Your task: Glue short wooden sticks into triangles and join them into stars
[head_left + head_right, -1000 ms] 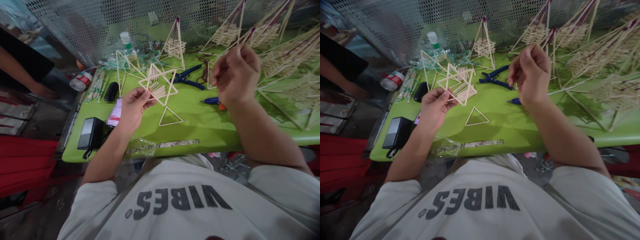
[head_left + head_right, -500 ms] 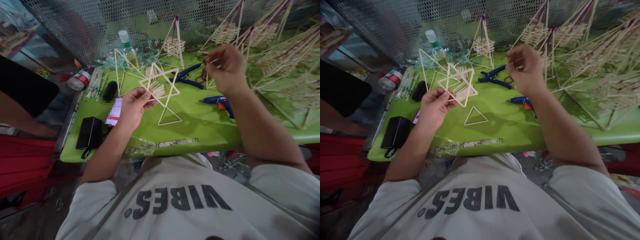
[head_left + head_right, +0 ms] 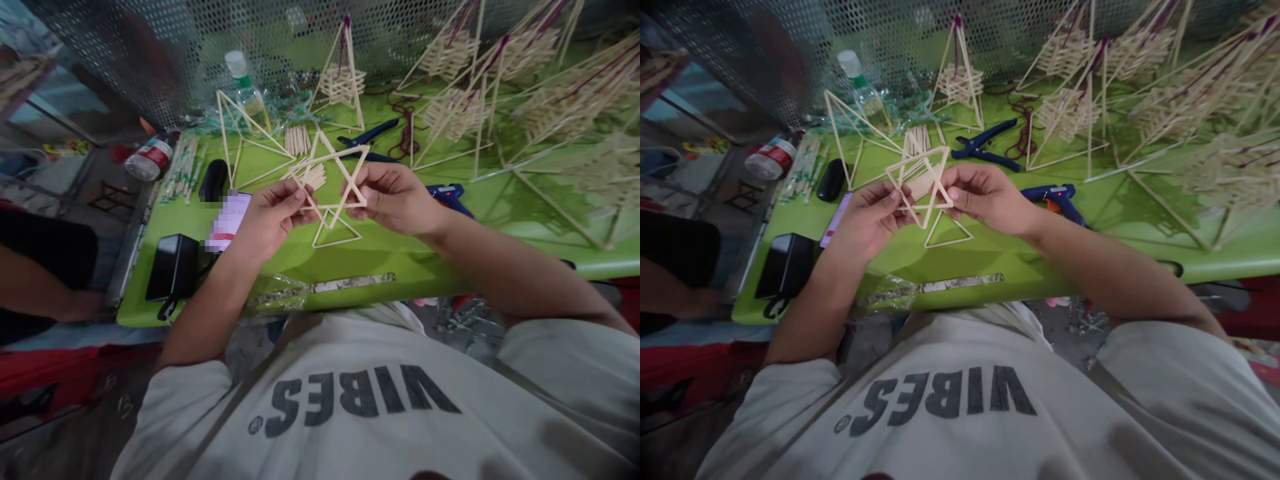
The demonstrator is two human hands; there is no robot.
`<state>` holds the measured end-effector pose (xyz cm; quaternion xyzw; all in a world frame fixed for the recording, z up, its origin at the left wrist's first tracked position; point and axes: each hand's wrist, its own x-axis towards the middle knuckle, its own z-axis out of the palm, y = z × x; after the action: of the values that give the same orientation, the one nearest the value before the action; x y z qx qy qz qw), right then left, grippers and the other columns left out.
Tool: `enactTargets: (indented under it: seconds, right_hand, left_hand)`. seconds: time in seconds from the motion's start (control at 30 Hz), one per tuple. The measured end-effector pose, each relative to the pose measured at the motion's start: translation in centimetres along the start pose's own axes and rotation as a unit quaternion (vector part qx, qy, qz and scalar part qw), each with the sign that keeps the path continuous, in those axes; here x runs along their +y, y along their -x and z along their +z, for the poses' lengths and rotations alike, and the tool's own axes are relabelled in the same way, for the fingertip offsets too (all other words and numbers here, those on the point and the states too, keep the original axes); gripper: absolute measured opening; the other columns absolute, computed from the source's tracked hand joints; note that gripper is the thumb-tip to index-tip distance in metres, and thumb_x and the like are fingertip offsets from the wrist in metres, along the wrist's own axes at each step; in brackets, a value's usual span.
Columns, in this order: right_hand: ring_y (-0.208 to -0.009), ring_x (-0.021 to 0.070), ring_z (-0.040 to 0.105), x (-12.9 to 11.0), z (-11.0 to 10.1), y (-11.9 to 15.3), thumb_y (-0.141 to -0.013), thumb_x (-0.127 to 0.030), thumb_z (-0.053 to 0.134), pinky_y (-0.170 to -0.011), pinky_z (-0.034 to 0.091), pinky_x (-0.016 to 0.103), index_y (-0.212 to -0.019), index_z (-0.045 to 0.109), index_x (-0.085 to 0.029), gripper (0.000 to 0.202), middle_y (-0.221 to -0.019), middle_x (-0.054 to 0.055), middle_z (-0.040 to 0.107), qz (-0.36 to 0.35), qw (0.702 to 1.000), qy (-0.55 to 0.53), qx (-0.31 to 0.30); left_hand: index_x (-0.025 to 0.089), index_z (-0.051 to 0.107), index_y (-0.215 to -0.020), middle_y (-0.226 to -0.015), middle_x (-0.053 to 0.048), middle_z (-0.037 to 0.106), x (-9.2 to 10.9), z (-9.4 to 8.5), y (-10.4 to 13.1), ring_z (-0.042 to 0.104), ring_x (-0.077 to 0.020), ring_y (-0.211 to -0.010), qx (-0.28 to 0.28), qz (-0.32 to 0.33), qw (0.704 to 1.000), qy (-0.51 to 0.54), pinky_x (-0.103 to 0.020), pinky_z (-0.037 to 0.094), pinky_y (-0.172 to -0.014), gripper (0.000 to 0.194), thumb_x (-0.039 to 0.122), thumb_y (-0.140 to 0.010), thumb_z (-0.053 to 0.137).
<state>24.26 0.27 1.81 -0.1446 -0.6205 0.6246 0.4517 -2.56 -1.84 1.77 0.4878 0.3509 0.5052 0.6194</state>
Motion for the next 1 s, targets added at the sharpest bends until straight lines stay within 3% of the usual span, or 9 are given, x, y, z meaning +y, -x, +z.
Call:
enactTargets:
  seconds: [0.13,0.3,0.43,0.53,0.63,0.7,0.77,0.87,1.0]
  right_hand:
    - [-0.061,0.0124,0.055,0.0,0.5,0.2,-0.092,-0.065,0.110,-0.058,0.045,0.030,-0.094,0.080,-0.024,0.051,-0.076,0.000,0.067,0.017,0.999,-0.024,0.015]
    - [-0.060,0.0116,0.051,-0.6,0.1,-0.1,-0.094,-0.063,0.108,-0.058,0.043,0.028,-0.089,0.079,-0.023,0.049,-0.073,-0.001,0.067,0.002,0.998,-0.047,0.048]
    - [-0.063,0.0123,0.051,-1.3,-1.1,-0.3,-0.090,-0.059,0.112,-0.060,0.046,0.028,-0.089,0.078,-0.023,0.050,-0.078,-0.001,0.068,-0.015,0.993,-0.056,0.100]
    - [-0.064,0.0136,0.046,-2.4,-2.1,-0.3,-0.095,-0.048,0.109,-0.061,0.045,0.030,-0.086,0.072,-0.026,0.044,-0.077,-0.002,0.064,-0.032,0.986,-0.071,0.147]
    - [-0.063,0.0124,0.038,-3.3,-3.7,-0.6,-0.101,-0.035,0.098,-0.062,0.040,0.030,-0.088,0.063,-0.026,0.038,-0.077,-0.005,0.057,-0.054,0.972,-0.144,0.178]
    - [-0.062,0.0116,0.033,-3.5,-5.0,-0.9,-0.107,-0.039,0.086,-0.062,0.037,0.030,-0.092,0.060,-0.027,0.033,-0.078,-0.008,0.051,-0.066,0.953,-0.229,0.185]
    - [-0.062,0.0120,0.031,-3.4,-6.2,-1.1,-0.116,-0.054,0.073,-0.064,0.035,0.032,-0.095,0.058,-0.028,0.037,-0.078,-0.008,0.047,-0.079,0.929,-0.321,0.166]
    - [-0.064,0.0133,0.030,-3.5,-6.6,-0.7,-0.125,-0.073,0.050,-0.071,0.040,0.035,-0.094,0.054,-0.028,0.055,-0.079,-0.009,0.041,-0.085,0.891,-0.438,0.078]
    - [-0.072,0.0169,0.034,-5.2,-4.2,0.7,-0.131,-0.065,0.019,-0.088,0.047,0.041,-0.089,0.041,-0.028,0.061,-0.082,-0.006,0.036,-0.007,0.860,-0.510,0.023]
  left_hand:
    - [0.021,0.081,-0.097,-0.097,-0.001,0.084,-0.1,-0.3,0.0,0.084,-0.0141,-0.075,-0.030,0.002,0.999,-0.016,-0.031,0.081,-0.081,0.056,0.060,-0.080,0.117]
    - [0.019,0.082,-0.095,-0.094,0.001,0.082,0.6,0.3,0.4,0.084,-0.0128,-0.077,-0.023,-0.018,1.000,0.012,-0.026,0.079,-0.078,0.051,0.052,-0.080,0.118]
    - [0.019,0.084,-0.092,-0.091,0.002,0.084,1.2,0.7,0.7,0.084,-0.0123,-0.075,-0.022,-0.014,0.999,0.038,-0.025,0.078,-0.076,0.046,0.046,-0.079,0.119]
    - [0.020,0.085,-0.091,-0.092,0.002,0.085,1.3,0.7,0.7,0.084,-0.0126,-0.073,-0.010,-0.006,0.999,0.046,-0.027,0.079,-0.075,0.039,0.042,-0.085,0.115]
    - [0.021,0.082,-0.090,-0.093,0.001,0.085,1.4,0.4,0.6,0.082,-0.0115,-0.071,0.021,0.018,0.998,0.053,-0.025,0.078,-0.075,0.029,0.038,-0.098,0.104]
    - [0.022,0.083,-0.092,-0.092,0.001,0.085,1.4,0.2,0.5,0.082,-0.0113,-0.072,0.039,0.038,0.996,0.072,-0.023,0.076,-0.074,0.022,0.033,-0.104,0.098]
    - [0.024,0.084,-0.094,-0.090,0.002,0.084,1.5,0.0,0.5,0.083,-0.0119,-0.075,0.050,0.057,0.992,0.097,-0.023,0.076,-0.075,0.017,0.031,-0.106,0.095]
    - [0.027,0.083,-0.093,-0.089,0.004,0.083,1.6,-0.2,0.7,0.083,-0.0118,-0.078,0.061,0.066,0.990,0.113,-0.024,0.077,-0.081,0.018,0.034,-0.107,0.092]
    - [0.029,0.079,-0.093,-0.084,0.005,0.080,1.7,-0.1,1.2,0.080,-0.0130,-0.076,0.052,0.053,0.991,0.107,-0.036,0.080,-0.101,0.025,0.043,-0.106,0.094]
